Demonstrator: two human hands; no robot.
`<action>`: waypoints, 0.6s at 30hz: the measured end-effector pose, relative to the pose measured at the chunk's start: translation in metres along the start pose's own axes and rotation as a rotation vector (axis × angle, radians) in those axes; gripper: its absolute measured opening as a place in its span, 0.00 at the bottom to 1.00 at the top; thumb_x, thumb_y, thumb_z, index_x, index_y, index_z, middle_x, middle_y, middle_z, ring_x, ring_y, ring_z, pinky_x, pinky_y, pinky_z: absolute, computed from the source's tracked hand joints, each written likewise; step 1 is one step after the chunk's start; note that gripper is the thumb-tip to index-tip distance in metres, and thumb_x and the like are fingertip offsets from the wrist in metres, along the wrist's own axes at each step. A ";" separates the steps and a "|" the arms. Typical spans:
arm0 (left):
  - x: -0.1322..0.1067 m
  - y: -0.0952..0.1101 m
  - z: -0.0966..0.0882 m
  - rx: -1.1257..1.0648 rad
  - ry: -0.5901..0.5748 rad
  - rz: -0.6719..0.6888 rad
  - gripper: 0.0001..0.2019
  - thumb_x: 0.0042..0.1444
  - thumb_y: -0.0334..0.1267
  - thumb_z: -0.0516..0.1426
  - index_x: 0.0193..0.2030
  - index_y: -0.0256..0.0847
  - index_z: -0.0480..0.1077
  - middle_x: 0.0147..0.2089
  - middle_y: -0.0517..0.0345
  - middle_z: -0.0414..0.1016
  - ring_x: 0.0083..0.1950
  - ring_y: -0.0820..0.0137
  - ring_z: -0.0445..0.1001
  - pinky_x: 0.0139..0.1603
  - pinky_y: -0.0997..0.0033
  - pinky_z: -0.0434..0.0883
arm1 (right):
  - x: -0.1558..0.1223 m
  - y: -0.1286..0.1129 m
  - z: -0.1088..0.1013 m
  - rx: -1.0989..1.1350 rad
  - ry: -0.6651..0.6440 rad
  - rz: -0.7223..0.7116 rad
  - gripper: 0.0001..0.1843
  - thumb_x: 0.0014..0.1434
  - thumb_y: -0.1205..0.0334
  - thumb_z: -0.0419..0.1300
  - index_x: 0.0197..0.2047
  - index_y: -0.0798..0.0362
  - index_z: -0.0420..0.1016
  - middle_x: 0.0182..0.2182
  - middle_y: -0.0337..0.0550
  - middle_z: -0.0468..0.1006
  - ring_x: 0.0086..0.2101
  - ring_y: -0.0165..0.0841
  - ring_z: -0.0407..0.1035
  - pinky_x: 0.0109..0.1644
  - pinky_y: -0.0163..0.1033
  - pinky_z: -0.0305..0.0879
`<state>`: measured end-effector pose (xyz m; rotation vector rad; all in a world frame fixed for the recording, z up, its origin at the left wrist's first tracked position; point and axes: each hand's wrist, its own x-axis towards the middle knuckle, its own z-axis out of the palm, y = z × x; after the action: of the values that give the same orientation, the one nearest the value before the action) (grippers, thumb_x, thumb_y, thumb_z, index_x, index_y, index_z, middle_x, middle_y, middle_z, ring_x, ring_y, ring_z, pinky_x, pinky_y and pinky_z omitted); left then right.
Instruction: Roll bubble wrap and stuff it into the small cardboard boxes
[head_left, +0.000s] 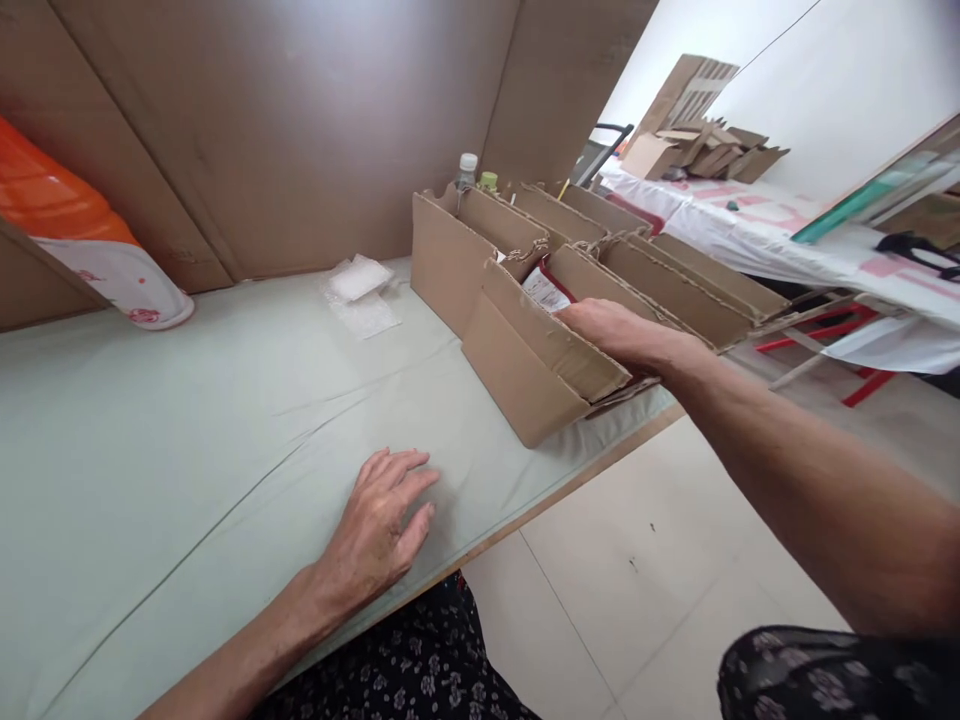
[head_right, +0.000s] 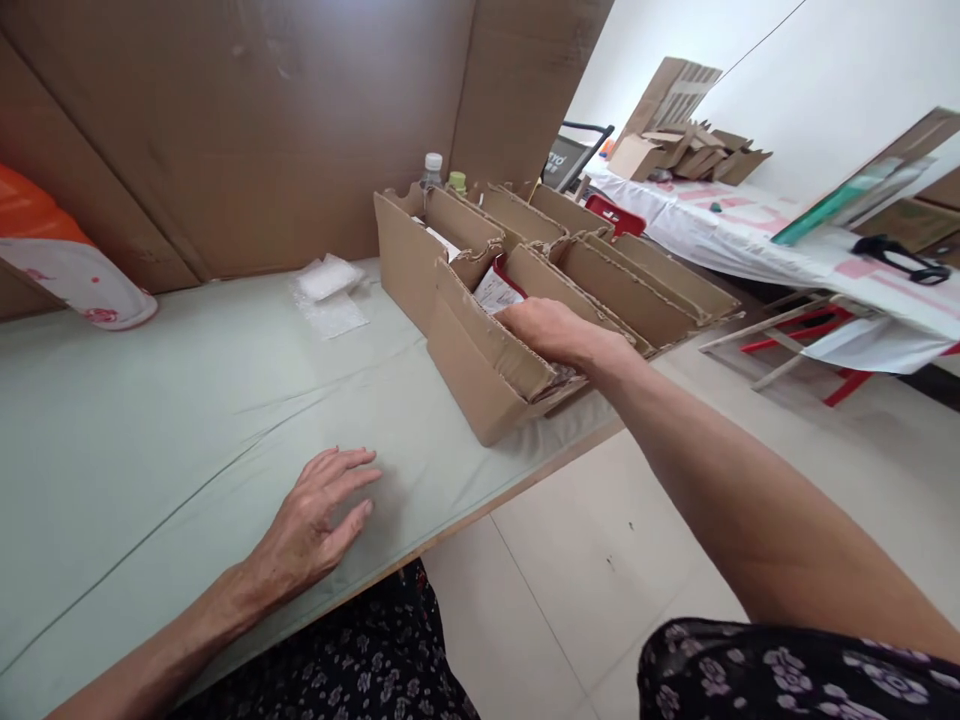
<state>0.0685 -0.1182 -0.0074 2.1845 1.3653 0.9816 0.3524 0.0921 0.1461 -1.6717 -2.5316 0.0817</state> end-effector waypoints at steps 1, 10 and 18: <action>0.008 0.006 -0.003 -0.055 0.036 -0.001 0.14 0.64 0.33 0.54 0.54 0.45 0.74 0.60 0.48 0.78 0.61 0.57 0.76 0.68 0.40 0.69 | -0.003 0.002 -0.006 0.004 0.018 0.029 0.05 0.51 0.74 0.68 0.28 0.54 0.80 0.20 0.37 0.76 0.21 0.26 0.66 0.33 0.35 0.58; 0.086 0.055 -0.015 -1.001 0.129 -0.299 0.39 0.57 0.53 0.64 0.72 0.49 0.55 0.72 0.44 0.65 0.63 0.53 0.75 0.51 0.55 0.82 | -0.049 -0.073 -0.046 0.488 0.207 -0.412 0.09 0.62 0.60 0.64 0.45 0.49 0.83 0.35 0.35 0.83 0.32 0.26 0.75 0.37 0.33 0.69; 0.125 -0.052 -0.093 -0.965 0.499 -0.688 0.17 0.44 0.41 0.70 0.38 0.40 0.71 0.44 0.55 0.77 0.45 0.61 0.77 0.35 0.62 0.82 | 0.036 -0.064 -0.057 0.438 0.226 -0.228 0.09 0.64 0.62 0.64 0.43 0.57 0.84 0.32 0.37 0.83 0.32 0.24 0.74 0.41 0.31 0.72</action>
<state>0.0037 0.0131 0.0675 0.7226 1.2708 1.4934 0.2867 0.0995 0.2112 -1.1550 -2.3023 0.3742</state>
